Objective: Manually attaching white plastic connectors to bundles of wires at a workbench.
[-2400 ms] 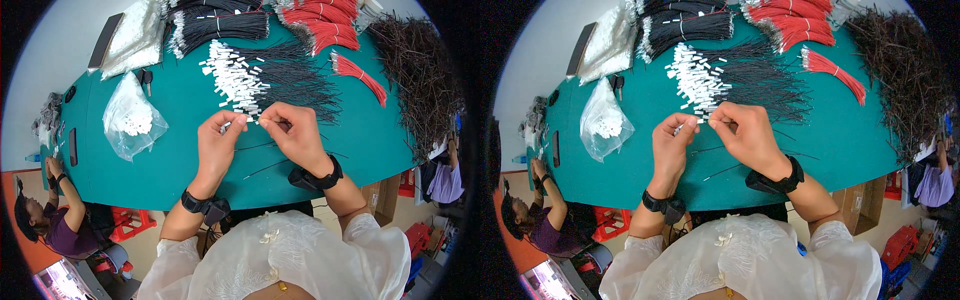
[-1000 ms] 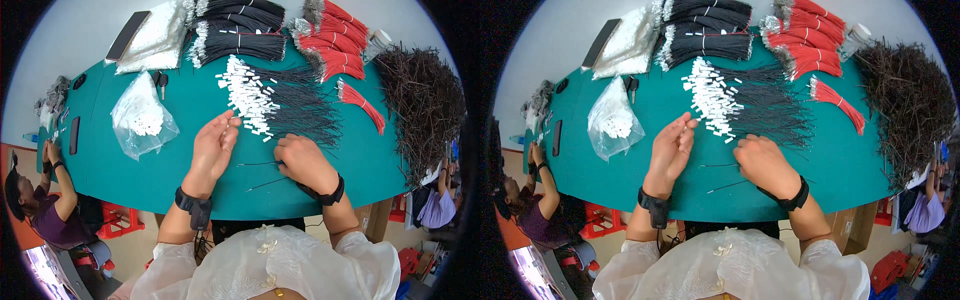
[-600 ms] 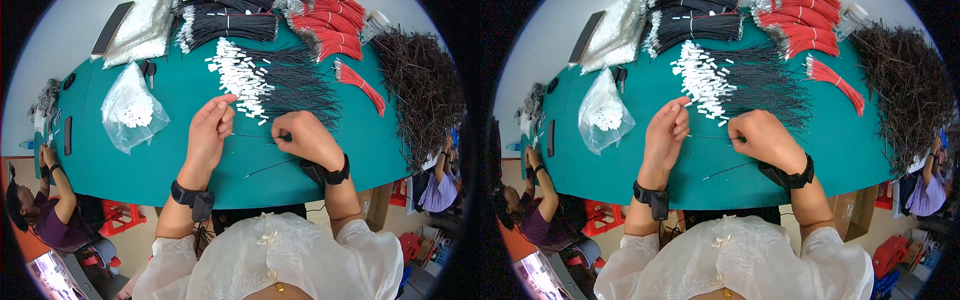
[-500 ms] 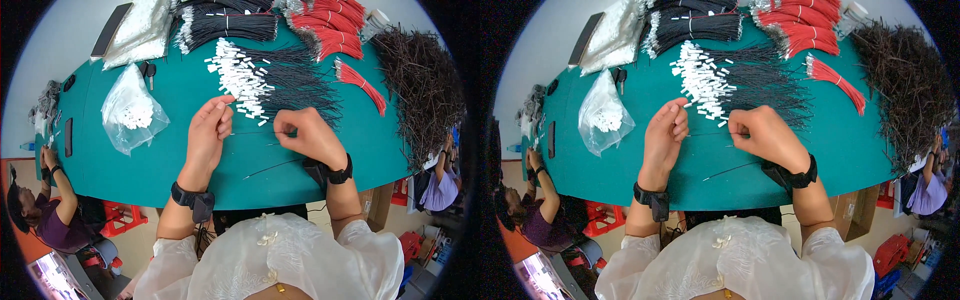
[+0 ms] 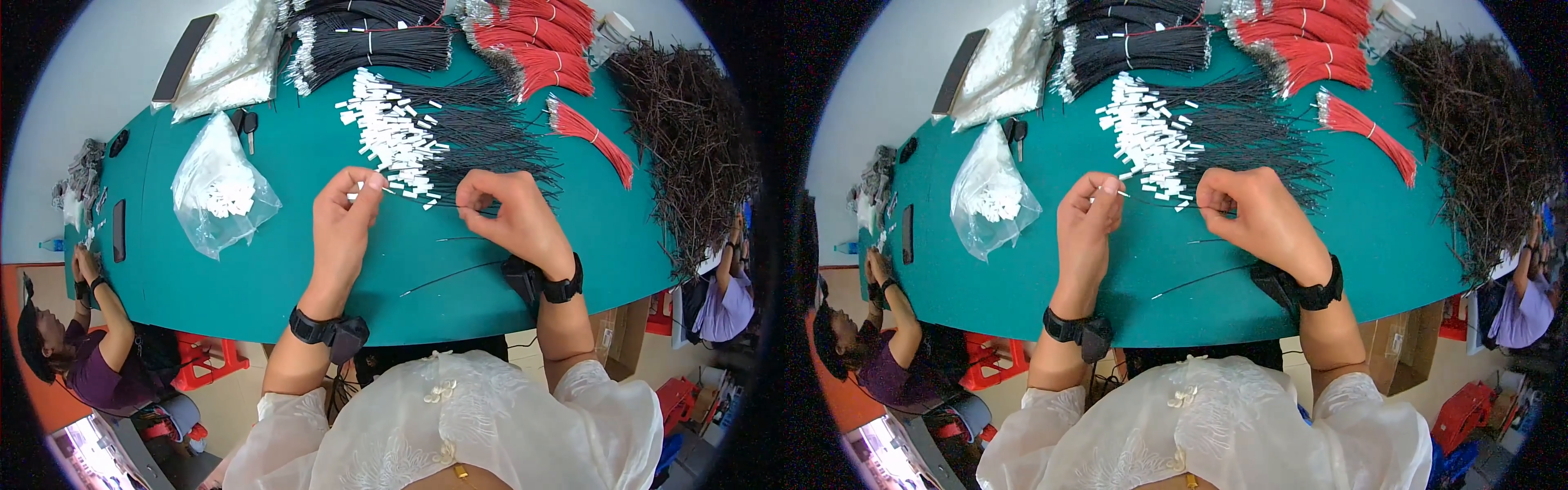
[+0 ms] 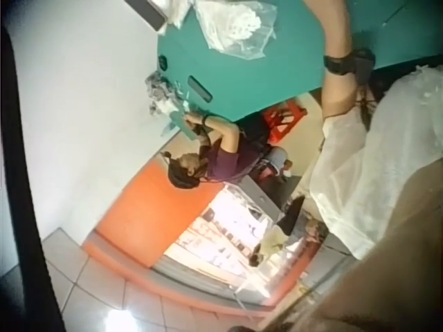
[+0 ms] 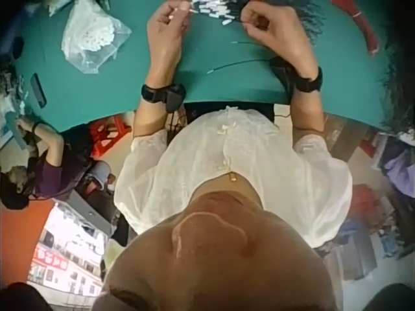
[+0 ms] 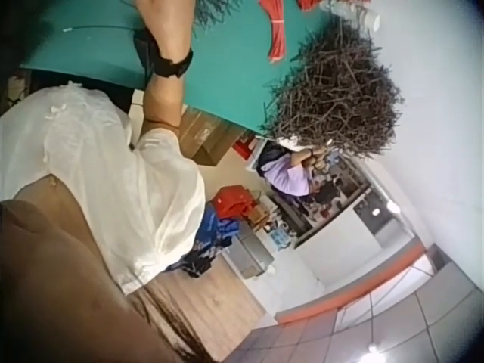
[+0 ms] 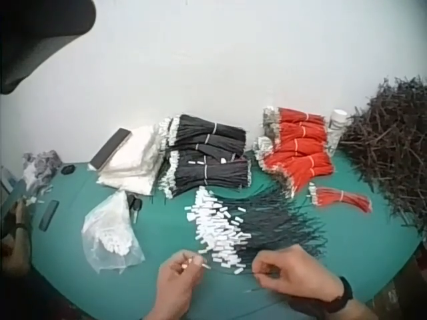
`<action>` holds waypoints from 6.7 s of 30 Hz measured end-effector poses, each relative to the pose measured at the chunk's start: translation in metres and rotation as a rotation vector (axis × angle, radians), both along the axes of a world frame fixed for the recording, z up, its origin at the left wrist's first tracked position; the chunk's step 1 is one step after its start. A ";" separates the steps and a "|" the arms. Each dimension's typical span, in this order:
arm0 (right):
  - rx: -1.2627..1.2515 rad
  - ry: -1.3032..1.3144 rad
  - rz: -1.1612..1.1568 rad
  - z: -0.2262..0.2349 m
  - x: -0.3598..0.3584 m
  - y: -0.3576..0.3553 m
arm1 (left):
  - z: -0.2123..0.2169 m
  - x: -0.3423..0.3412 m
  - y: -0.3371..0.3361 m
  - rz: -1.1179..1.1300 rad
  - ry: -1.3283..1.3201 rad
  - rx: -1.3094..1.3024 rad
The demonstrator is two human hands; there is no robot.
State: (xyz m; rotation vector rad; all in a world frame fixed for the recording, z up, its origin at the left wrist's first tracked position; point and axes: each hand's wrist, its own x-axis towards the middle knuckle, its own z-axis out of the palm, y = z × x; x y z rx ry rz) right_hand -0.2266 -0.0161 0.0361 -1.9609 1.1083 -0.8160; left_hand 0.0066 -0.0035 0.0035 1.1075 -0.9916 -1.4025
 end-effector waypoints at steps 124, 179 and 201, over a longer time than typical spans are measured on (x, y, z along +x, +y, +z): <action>-0.220 0.729 0.139 -0.019 0.010 0.017 | -0.004 -0.003 -0.005 -0.053 0.320 0.093; -0.015 -0.226 -0.238 -0.002 0.025 0.012 | 0.006 -0.009 0.004 -0.190 0.112 -0.021; -0.014 -0.362 -0.316 0.002 0.030 0.018 | -0.003 -0.004 0.005 -0.058 0.371 0.076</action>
